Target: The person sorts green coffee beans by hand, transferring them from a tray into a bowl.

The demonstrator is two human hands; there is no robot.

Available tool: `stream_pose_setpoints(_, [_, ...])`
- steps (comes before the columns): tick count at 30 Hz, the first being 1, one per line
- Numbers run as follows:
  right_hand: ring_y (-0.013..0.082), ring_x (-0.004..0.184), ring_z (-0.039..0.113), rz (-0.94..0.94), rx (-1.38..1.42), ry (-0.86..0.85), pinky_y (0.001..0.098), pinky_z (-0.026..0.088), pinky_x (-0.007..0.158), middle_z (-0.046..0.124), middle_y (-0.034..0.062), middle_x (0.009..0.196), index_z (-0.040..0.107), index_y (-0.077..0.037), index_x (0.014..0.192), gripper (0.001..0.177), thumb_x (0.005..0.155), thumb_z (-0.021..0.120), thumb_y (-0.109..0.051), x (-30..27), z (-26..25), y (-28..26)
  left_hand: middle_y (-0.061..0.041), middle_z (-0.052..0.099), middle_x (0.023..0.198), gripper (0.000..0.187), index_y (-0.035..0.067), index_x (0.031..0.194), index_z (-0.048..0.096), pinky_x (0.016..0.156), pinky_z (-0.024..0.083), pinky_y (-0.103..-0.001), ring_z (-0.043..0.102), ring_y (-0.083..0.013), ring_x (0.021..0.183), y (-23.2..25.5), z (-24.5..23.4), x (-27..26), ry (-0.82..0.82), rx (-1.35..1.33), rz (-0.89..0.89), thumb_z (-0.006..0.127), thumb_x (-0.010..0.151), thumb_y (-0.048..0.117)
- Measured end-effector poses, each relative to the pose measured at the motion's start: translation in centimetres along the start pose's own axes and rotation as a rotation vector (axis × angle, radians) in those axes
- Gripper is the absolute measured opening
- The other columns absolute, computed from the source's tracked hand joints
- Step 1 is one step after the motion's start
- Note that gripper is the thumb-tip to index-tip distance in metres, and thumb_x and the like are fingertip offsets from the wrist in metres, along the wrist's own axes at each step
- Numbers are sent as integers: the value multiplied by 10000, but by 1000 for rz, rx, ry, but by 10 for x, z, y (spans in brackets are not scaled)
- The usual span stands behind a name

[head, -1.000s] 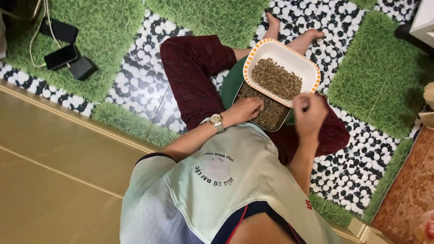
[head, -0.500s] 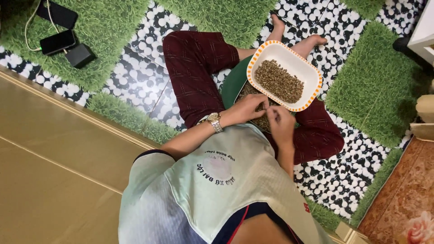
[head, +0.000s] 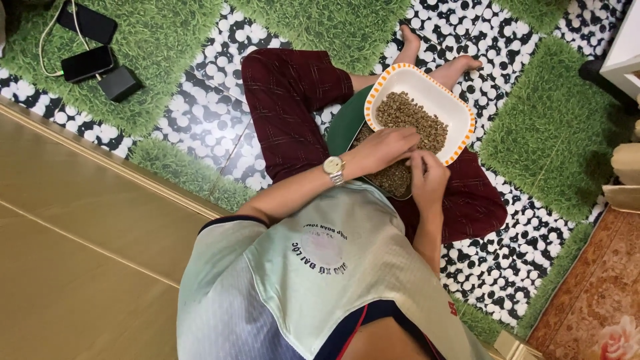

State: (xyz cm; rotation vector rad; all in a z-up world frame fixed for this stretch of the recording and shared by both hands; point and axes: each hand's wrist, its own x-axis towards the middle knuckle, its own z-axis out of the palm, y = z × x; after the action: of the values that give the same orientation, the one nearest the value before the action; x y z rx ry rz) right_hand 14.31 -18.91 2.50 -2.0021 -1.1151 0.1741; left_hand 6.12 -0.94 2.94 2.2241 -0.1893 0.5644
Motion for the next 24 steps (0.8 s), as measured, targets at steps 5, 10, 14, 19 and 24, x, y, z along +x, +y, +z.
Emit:
stream_pose_setpoints(5, [291, 678, 616, -50, -108, 65, 372, 507, 704, 674, 158, 772, 718, 19, 950, 305, 1168, 532, -86, 15, -16, 22, -87, 509, 794, 228, 76, 869, 497, 654, 518, -458, 634, -363, 769, -39, 28, 33, -15, 73, 55, 721, 869, 118])
stream_pose_setpoints(10, [377, 736, 649, -107, -234, 111, 446, 507, 683, 664, 176, 807, 715, 15, 994, 202, 1145, 623, -83, 32, -38, 3, -45, 585, 808, 192, 51, 943, 642, 592, 511, -321, 638, -219, 685, -67, 44, 51, 19, 396, 8, 780, 853, 150])
stream_pose_setpoints(14, [356, 754, 656, -121, -256, 106, 435, 511, 677, 660, 163, 813, 718, -5, 1006, 155, 1120, 662, -96, 42, -33, 20, -60, 551, 846, 197, 42, 976, 641, 593, 497, -336, 617, -238, 706, -61, 35, 44, 47, 409, 21, 776, 873, 143])
stream_pose_setpoints(19, [327, 801, 656, -82, -347, 67, 416, 529, 720, 689, 175, 936, 717, 41, 1125, 113, 1084, 686, -59, 48, -28, 11, -191, 612, 991, 264, -28, 1117, 575, 737, 562, -501, 669, -428, 939, -33, 11, 3, -28, 89, -80, 650, 972, 179])
stream_pose_setpoints(24, [325, 810, 668, -79, -289, -24, 414, 530, 758, 714, 164, 946, 727, -4, 1078, 98, 1061, 686, -91, 10, -17, -8, -146, 658, 901, 230, 64, 973, 621, 671, 571, -468, 705, -371, 818, -36, 40, -57, -169, 180, -213, 663, 959, 290])
